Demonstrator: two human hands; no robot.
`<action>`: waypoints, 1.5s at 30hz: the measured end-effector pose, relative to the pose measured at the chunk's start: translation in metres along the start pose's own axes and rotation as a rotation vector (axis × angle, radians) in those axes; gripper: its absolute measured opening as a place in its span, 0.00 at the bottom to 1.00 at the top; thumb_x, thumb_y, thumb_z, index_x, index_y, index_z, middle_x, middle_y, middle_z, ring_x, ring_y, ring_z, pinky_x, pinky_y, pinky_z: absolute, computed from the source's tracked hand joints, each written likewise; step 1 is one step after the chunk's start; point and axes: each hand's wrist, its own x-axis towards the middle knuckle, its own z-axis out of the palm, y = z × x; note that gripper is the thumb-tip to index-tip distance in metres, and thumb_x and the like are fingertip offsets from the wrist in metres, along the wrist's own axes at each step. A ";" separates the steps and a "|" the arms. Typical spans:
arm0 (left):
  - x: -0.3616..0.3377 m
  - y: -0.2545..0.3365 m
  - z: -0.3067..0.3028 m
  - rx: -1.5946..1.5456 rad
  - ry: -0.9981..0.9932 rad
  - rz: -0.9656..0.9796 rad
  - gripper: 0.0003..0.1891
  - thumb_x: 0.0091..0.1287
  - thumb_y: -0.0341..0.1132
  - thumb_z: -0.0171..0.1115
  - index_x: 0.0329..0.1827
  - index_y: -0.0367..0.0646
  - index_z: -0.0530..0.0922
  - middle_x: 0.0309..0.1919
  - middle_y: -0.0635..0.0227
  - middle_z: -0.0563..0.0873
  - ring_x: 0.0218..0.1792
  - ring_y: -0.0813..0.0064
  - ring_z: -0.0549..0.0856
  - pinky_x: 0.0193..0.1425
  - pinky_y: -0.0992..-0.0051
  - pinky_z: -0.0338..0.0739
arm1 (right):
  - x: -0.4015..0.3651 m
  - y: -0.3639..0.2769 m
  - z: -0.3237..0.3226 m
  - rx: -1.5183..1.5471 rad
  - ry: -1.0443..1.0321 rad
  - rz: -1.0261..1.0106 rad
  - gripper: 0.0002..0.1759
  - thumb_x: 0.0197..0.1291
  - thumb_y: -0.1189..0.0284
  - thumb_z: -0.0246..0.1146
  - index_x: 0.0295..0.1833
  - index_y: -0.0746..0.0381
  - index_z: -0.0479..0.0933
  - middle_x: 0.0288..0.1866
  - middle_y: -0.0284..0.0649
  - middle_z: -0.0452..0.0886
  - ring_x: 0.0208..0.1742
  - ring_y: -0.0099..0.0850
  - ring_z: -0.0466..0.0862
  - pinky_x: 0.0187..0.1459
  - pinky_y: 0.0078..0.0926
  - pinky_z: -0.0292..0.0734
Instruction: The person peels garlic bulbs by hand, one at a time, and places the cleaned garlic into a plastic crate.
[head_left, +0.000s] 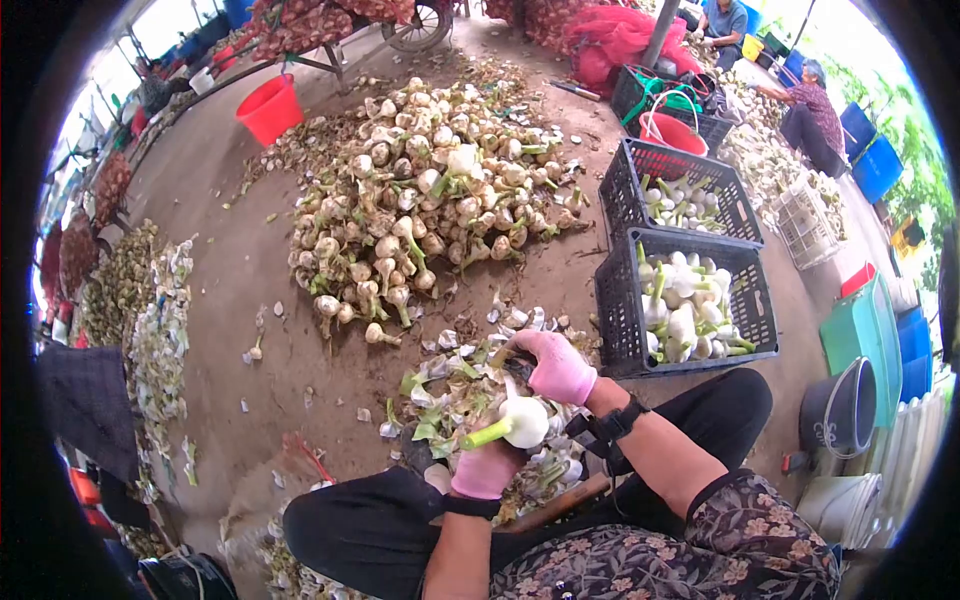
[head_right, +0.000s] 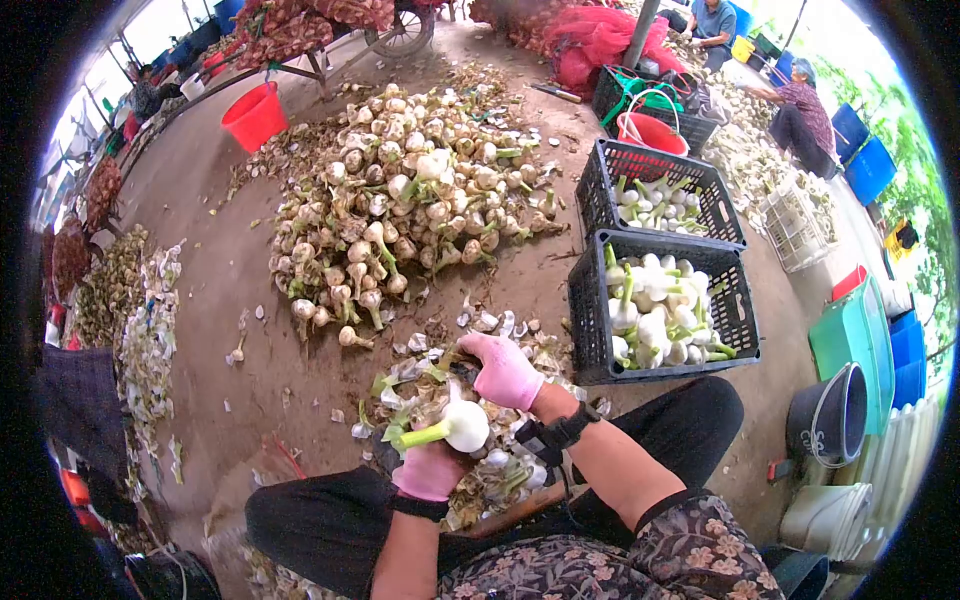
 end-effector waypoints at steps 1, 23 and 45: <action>0.002 -0.008 -0.004 0.837 0.053 0.289 0.29 0.68 0.48 0.53 0.66 0.40 0.65 0.61 0.58 0.73 0.61 0.63 0.74 0.68 0.59 0.66 | 0.000 0.004 0.001 -0.014 -0.021 -0.021 0.16 0.43 0.81 0.58 0.42 0.65 0.77 0.38 0.51 0.81 0.42 0.49 0.81 0.43 0.38 0.76; 0.022 -0.031 -0.005 2.638 0.411 1.037 0.27 0.45 0.30 0.79 0.48 0.36 0.76 0.40 0.67 0.84 0.41 0.79 0.82 0.46 0.76 0.77 | -0.041 -0.023 -0.038 0.135 -0.247 -0.157 0.23 0.47 0.79 0.65 0.53 0.60 0.78 0.43 0.40 0.81 0.47 0.37 0.81 0.52 0.30 0.74; 0.022 -0.029 -0.007 2.818 0.499 0.989 0.26 0.41 0.28 0.77 0.45 0.34 0.77 0.37 0.65 0.85 0.37 0.80 0.82 0.42 0.77 0.77 | -0.050 -0.002 -0.041 0.105 -0.077 -0.016 0.19 0.45 0.85 0.57 0.44 0.61 0.80 0.40 0.47 0.80 0.44 0.44 0.80 0.47 0.34 0.75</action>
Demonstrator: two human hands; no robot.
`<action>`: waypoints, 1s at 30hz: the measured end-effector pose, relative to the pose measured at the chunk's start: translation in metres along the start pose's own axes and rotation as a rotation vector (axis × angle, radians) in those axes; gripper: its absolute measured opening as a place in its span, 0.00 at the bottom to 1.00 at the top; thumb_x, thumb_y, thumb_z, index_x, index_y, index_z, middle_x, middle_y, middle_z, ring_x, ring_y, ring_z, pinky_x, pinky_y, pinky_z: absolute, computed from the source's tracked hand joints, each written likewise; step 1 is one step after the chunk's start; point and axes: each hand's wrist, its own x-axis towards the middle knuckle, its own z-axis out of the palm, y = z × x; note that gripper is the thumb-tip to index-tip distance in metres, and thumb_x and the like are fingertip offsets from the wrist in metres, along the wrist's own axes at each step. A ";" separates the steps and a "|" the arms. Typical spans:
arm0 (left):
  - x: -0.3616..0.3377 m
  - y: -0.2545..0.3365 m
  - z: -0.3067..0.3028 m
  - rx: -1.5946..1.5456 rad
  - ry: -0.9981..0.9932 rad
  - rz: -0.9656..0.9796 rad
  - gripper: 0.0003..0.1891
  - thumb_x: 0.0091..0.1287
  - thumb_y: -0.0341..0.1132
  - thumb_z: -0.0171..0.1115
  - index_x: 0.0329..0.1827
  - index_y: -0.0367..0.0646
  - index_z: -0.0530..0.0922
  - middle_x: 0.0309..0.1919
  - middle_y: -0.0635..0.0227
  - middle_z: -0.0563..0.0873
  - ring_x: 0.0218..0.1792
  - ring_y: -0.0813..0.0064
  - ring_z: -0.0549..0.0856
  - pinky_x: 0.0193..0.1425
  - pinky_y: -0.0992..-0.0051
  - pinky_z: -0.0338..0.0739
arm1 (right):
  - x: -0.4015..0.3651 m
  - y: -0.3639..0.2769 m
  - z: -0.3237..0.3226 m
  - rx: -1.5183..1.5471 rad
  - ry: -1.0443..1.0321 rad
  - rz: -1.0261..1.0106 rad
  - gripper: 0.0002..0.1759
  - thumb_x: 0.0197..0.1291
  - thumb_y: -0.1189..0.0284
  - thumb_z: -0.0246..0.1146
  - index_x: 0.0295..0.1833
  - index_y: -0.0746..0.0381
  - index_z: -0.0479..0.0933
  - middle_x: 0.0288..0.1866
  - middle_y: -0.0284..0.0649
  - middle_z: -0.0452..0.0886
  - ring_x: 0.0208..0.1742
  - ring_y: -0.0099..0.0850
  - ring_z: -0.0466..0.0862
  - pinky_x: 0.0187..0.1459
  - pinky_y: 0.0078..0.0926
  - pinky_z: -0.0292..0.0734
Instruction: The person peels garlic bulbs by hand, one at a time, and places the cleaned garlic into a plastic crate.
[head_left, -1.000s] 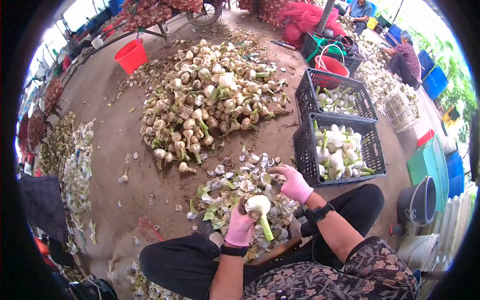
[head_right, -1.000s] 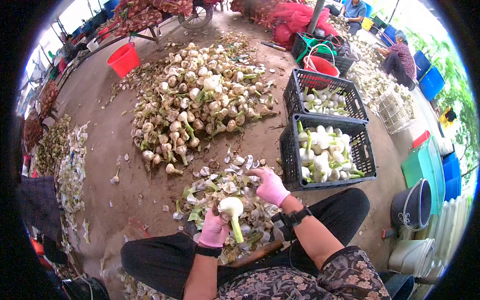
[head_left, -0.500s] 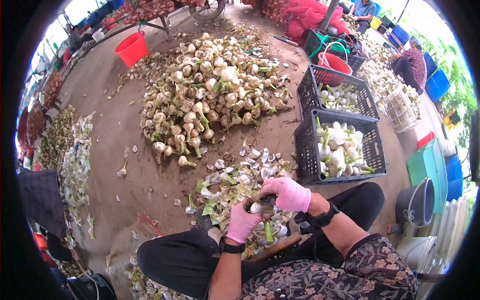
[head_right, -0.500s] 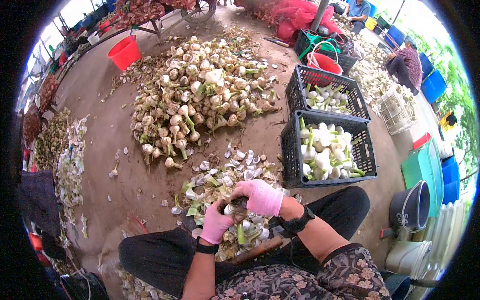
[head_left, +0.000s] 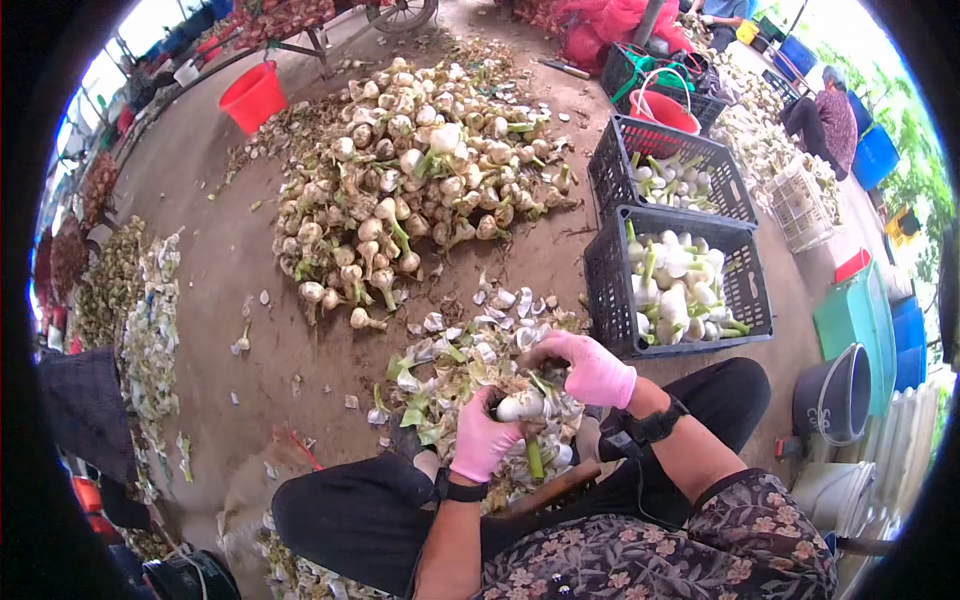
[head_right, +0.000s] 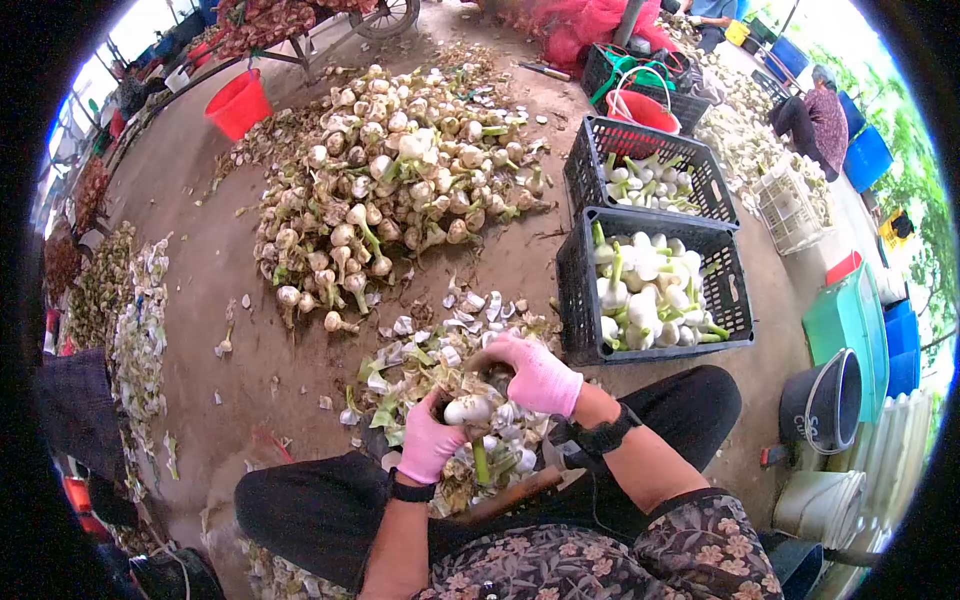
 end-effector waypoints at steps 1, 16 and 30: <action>0.003 -0.001 0.000 0.039 0.008 -0.024 0.26 0.41 0.26 0.78 0.46 0.36 0.78 0.37 0.68 0.84 0.37 0.81 0.81 0.42 0.78 0.77 | -0.001 -0.008 -0.003 -0.017 -0.089 0.017 0.20 0.44 0.86 0.57 0.45 0.60 0.80 0.41 0.44 0.80 0.44 0.41 0.81 0.48 0.32 0.75; -0.004 -0.007 0.002 0.423 0.050 0.032 0.21 0.39 0.35 0.74 0.38 0.39 0.81 0.38 0.56 0.82 0.40 0.57 0.83 0.45 0.65 0.77 | -0.008 -0.019 0.020 -0.534 -0.422 0.078 0.10 0.47 0.74 0.59 0.37 0.58 0.79 0.37 0.44 0.78 0.41 0.45 0.81 0.42 0.40 0.76; -0.001 -0.003 0.010 0.121 0.060 0.024 0.25 0.41 0.26 0.71 0.46 0.33 0.74 0.38 0.59 0.84 0.40 0.70 0.83 0.47 0.73 0.76 | -0.010 0.069 0.016 -0.361 0.223 0.242 0.08 0.48 0.78 0.58 0.36 0.62 0.79 0.34 0.48 0.82 0.40 0.47 0.82 0.43 0.39 0.77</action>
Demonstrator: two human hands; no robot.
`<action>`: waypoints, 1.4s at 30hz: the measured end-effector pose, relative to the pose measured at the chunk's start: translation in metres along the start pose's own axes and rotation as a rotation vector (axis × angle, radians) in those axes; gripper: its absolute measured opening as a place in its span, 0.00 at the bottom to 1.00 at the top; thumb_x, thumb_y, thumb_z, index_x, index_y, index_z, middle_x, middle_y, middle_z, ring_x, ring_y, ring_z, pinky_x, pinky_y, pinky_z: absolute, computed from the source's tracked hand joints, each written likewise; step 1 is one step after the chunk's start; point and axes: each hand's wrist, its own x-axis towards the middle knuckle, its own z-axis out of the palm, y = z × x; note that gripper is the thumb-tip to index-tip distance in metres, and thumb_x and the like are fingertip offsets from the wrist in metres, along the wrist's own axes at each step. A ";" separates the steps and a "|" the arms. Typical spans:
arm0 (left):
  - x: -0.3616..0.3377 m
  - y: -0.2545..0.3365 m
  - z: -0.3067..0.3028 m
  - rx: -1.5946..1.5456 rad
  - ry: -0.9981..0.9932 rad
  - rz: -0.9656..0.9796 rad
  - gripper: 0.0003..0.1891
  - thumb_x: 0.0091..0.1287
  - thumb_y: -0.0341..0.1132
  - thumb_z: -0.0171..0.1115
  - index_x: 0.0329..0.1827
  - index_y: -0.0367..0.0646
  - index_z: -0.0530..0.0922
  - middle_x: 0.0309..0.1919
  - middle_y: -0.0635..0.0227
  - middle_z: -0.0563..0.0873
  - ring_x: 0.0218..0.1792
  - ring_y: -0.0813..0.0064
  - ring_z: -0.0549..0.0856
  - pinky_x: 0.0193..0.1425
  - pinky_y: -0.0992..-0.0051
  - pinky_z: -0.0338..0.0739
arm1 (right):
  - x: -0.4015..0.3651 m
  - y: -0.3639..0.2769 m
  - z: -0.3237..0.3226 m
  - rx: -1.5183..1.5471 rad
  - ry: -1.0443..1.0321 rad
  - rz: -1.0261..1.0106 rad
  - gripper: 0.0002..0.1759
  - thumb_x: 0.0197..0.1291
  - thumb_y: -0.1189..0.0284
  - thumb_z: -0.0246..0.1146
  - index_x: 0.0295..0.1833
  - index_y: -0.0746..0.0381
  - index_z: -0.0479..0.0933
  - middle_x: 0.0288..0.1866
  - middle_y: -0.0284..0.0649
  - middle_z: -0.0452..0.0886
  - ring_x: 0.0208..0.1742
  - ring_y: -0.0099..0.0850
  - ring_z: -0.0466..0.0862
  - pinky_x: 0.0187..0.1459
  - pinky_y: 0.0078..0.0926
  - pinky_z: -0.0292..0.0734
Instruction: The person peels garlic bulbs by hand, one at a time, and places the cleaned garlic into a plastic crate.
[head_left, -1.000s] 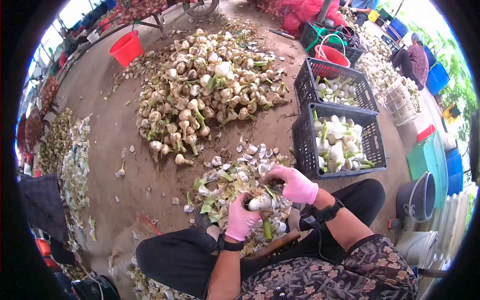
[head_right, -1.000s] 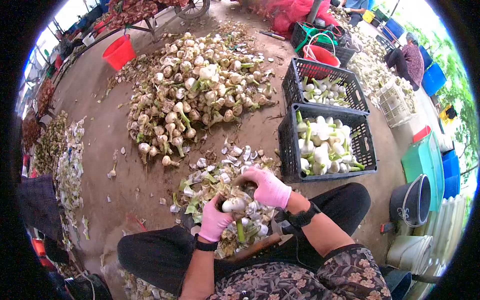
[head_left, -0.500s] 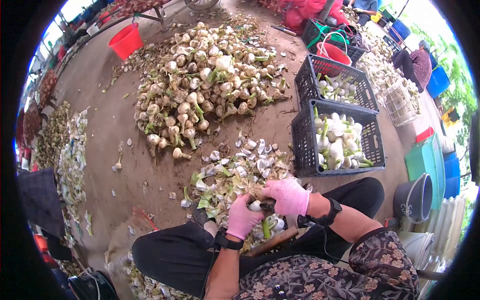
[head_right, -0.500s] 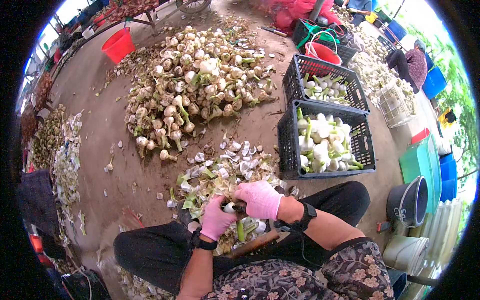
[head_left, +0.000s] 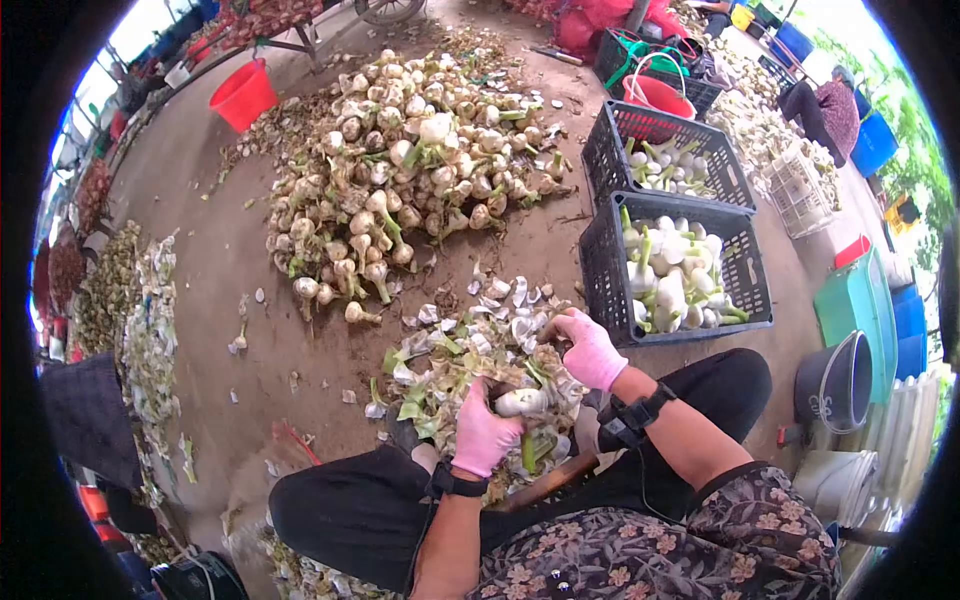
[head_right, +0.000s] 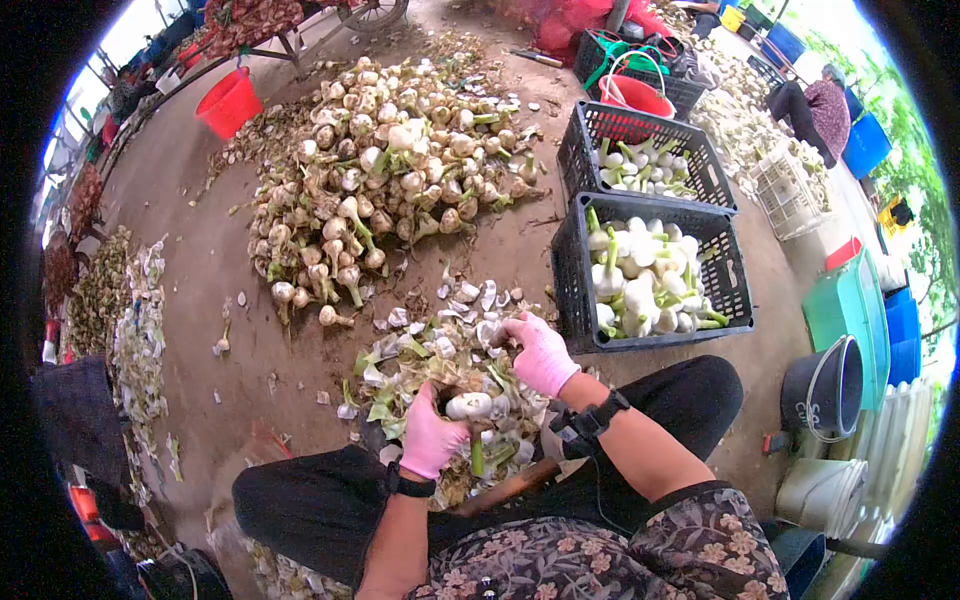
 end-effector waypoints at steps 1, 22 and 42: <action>0.002 0.002 0.000 0.019 0.041 0.025 0.25 0.41 0.25 0.70 0.46 0.34 0.74 0.37 0.59 0.84 0.39 0.69 0.83 0.47 0.73 0.76 | 0.000 -0.013 -0.010 0.149 -0.079 -0.038 0.13 0.46 0.83 0.55 0.38 0.63 0.80 0.35 0.46 0.82 0.40 0.43 0.82 0.43 0.35 0.77; -0.002 -0.006 0.005 0.286 0.013 -0.107 0.27 0.38 0.31 0.76 0.44 0.35 0.76 0.36 0.59 0.85 0.38 0.69 0.85 0.46 0.72 0.77 | -0.026 -0.043 -0.005 -0.001 -0.493 -0.160 0.14 0.41 0.75 0.59 0.38 0.60 0.81 0.37 0.45 0.80 0.44 0.47 0.80 0.45 0.40 0.76; -0.002 0.000 0.004 -0.003 0.131 0.136 0.26 0.41 0.26 0.71 0.47 0.34 0.74 0.39 0.61 0.84 0.40 0.69 0.83 0.49 0.72 0.76 | -0.017 0.000 0.011 0.238 -0.144 0.041 0.15 0.48 0.82 0.55 0.43 0.62 0.81 0.39 0.50 0.82 0.44 0.46 0.81 0.47 0.37 0.76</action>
